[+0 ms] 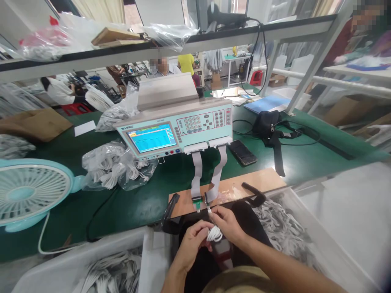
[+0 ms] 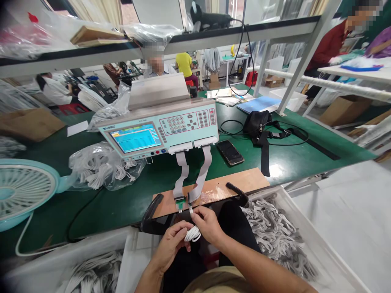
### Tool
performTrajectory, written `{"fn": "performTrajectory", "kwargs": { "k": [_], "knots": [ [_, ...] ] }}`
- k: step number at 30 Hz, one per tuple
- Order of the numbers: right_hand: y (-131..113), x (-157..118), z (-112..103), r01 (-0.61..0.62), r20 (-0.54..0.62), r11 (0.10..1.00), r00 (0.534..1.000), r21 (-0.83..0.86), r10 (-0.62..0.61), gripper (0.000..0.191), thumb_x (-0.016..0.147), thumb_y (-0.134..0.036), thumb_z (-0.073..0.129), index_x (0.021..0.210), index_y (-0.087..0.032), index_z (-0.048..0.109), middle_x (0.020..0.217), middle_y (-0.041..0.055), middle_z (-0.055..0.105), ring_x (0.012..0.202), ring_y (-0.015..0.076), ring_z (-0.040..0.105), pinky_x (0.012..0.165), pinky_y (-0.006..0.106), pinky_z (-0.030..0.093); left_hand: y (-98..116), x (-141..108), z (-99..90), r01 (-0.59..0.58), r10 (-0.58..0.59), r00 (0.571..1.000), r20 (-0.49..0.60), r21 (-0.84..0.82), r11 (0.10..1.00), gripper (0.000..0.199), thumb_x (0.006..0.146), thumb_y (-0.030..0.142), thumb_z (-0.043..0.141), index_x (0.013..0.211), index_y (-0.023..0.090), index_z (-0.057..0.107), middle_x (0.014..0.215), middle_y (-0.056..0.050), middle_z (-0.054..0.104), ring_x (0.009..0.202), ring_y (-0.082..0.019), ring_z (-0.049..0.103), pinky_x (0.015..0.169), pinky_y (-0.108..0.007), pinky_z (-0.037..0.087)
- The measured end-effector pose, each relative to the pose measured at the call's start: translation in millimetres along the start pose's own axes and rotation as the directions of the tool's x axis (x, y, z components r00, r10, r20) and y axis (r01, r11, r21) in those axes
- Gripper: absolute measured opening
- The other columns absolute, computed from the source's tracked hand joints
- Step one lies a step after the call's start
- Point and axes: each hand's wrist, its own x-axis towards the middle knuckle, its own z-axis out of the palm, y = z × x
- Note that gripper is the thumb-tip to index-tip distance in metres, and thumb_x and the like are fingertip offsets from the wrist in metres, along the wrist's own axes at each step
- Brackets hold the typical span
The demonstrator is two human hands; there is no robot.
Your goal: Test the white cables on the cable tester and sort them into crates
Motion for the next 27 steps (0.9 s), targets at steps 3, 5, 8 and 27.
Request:
{"fn": "performTrajectory", "kwargs": {
  "k": [3,5,8,27],
  "knots": [
    [-2.0,-0.6,-0.9,-0.011,0.001,1.000,1.000,0.026,0.011,0.024,0.081,-0.036,0.054,0.067,-0.017,0.056,0.061,-0.0027,0.050,0.057,0.0113,0.044,0.055,0.022,0.036,-6.8,1.0,-2.2,0.067,-0.075,0.997,-0.031,-0.196,0.978,0.019,0.079,0.033,0.061,0.077,0.014,0.062,0.061,0.002,0.053,0.046,-0.007,0.047,0.046,-0.022,0.049],
    [-3.4,-0.8,-1.3,-0.013,0.005,0.999,1.000,0.045,0.013,0.024,0.080,-0.037,0.055,0.067,-0.016,0.056,0.061,-0.0026,0.050,0.057,0.0113,0.044,0.056,0.023,0.037,-10.0,-0.3,-4.7,0.072,-0.089,0.995,-0.040,-0.320,0.945,0.017,0.078,0.032,0.063,0.077,0.015,0.060,0.060,0.001,0.055,0.045,-0.007,0.048,0.045,-0.022,0.049],
    [-7.9,-0.4,-0.7,-0.069,0.020,0.991,0.998,0.113,0.067,0.027,0.077,-0.039,0.058,0.064,-0.016,0.055,0.058,-0.0032,0.049,0.054,0.0105,0.042,0.053,0.023,0.035,-11.1,-3.7,-8.9,0.045,-0.060,0.998,-0.022,-0.424,0.904,0.020,0.070,0.025,0.071,0.083,0.015,0.060,0.067,-0.001,0.061,0.052,-0.010,0.055,0.046,-0.021,0.050],
    [-22.2,5.0,1.9,-0.290,0.073,0.899,0.957,0.330,0.282,0.035,0.065,-0.048,0.069,0.062,-0.014,0.059,0.056,-0.0014,0.056,0.050,0.0100,0.044,0.051,0.023,0.035,2.3,11.8,-9.9,-0.261,0.381,0.915,-0.131,0.528,0.808,0.032,0.086,0.032,0.046,0.061,0.016,0.057,0.072,-0.002,0.053,0.066,-0.014,0.050,0.057,-0.022,0.040]
  ]
}}
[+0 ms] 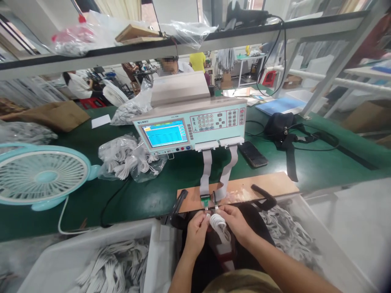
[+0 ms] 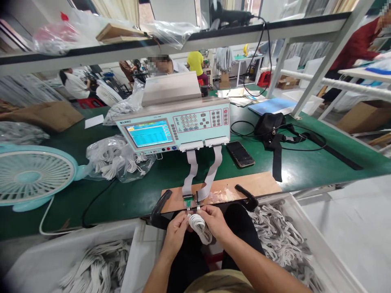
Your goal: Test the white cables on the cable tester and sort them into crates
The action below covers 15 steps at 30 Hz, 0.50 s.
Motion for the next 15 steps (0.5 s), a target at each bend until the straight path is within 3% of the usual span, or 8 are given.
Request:
{"fn": "performTrajectory", "kwargs": {
  "k": [4,10,15],
  "knots": [
    [0.1,0.2,-0.5,0.008,0.018,0.999,1.000,-0.031,-0.007,0.038,0.065,-0.051,0.068,0.062,-0.015,0.060,0.056,-0.0011,0.057,0.049,0.0101,0.043,0.052,0.024,0.035,-2.2,1.8,7.4,0.014,-0.013,0.989,-0.146,0.005,1.000,0.033,0.086,0.031,0.047,0.056,0.017,0.053,0.063,0.001,0.047,0.063,-0.014,0.046,0.059,-0.022,0.037],
    [3.8,2.9,-1.3,0.007,0.001,0.999,1.000,-0.050,-0.007,0.039,0.063,-0.052,0.070,0.059,-0.015,0.058,0.052,-0.0024,0.054,0.048,0.0100,0.041,0.050,0.024,0.033,-4.0,1.5,12.6,-0.012,0.011,0.981,-0.192,-0.007,1.000,0.034,0.085,0.029,0.048,0.053,0.017,0.050,0.061,0.001,0.044,0.061,-0.013,0.042,0.058,-0.022,0.034],
    [2.4,1.7,-1.9,0.004,0.019,1.000,1.000,-0.027,-0.003,0.036,0.064,-0.049,0.071,0.059,-0.015,0.058,0.054,-0.0023,0.055,0.049,0.0097,0.041,0.051,0.024,0.032,-7.6,-2.2,19.2,0.048,-0.077,0.962,-0.261,-0.114,0.992,0.034,0.085,0.034,0.049,0.055,0.017,0.050,0.062,0.002,0.047,0.062,-0.013,0.044,0.059,-0.021,0.035]
  ]
}}
